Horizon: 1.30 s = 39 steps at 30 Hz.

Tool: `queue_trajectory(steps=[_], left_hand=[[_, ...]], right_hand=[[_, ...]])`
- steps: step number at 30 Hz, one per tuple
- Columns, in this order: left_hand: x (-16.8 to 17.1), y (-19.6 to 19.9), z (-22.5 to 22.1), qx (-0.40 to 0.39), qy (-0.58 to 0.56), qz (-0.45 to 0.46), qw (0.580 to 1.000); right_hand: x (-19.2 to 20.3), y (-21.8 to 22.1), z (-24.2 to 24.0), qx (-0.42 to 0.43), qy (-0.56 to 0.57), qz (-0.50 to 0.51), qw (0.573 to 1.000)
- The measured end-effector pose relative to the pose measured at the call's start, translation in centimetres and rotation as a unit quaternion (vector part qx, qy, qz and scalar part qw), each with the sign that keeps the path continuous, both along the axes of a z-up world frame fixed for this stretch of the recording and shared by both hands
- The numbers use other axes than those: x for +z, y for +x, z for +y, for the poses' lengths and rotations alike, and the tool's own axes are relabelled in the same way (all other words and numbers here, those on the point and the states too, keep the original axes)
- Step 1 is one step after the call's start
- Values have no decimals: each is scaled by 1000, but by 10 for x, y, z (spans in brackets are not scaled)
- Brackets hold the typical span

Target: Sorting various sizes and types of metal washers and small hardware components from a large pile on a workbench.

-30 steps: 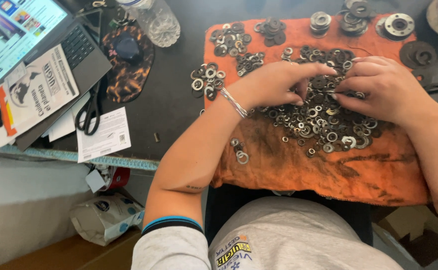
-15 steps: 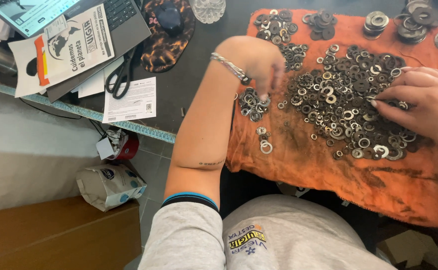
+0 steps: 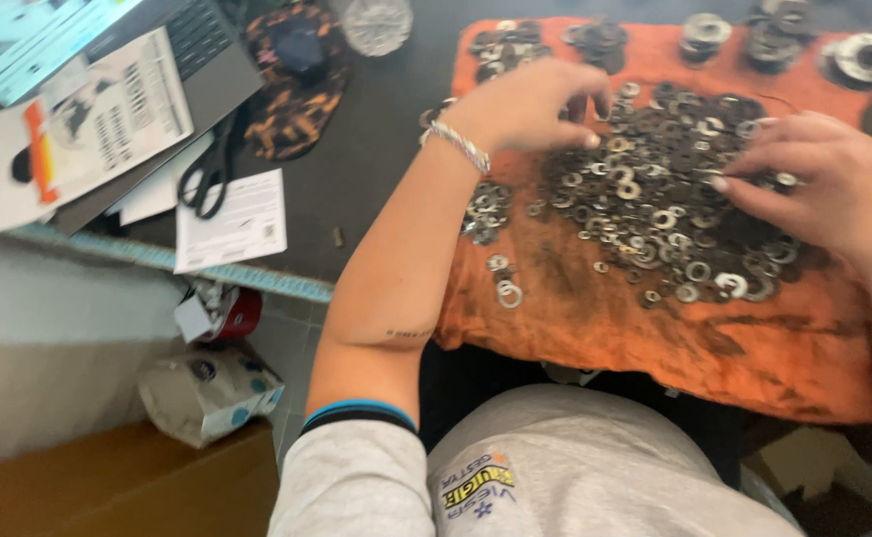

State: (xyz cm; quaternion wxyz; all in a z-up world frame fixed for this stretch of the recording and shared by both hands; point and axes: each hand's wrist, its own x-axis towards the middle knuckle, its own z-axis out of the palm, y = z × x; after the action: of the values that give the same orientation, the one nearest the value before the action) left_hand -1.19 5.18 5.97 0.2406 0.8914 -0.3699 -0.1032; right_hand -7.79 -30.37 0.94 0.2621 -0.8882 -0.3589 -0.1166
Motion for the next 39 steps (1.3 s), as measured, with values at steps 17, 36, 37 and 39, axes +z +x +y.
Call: queue_trajectory(steps=[17,36,37,39], left_hand=[[-52,-19,-71,-77,31,-272,959],[-58,-19,-72,-90,33,-299,949],[-55,-20,-72,-90,33,-299,949],[-50,-20,-71,-92,28,-305,948]], right_hand=[[0,16,-4,-9,-36,-90,995],[4,22,-15,12,-53,-36,998],[5,20,-13,11,-53,-36,998],[9,18,-9,18,-35,-57,998]])
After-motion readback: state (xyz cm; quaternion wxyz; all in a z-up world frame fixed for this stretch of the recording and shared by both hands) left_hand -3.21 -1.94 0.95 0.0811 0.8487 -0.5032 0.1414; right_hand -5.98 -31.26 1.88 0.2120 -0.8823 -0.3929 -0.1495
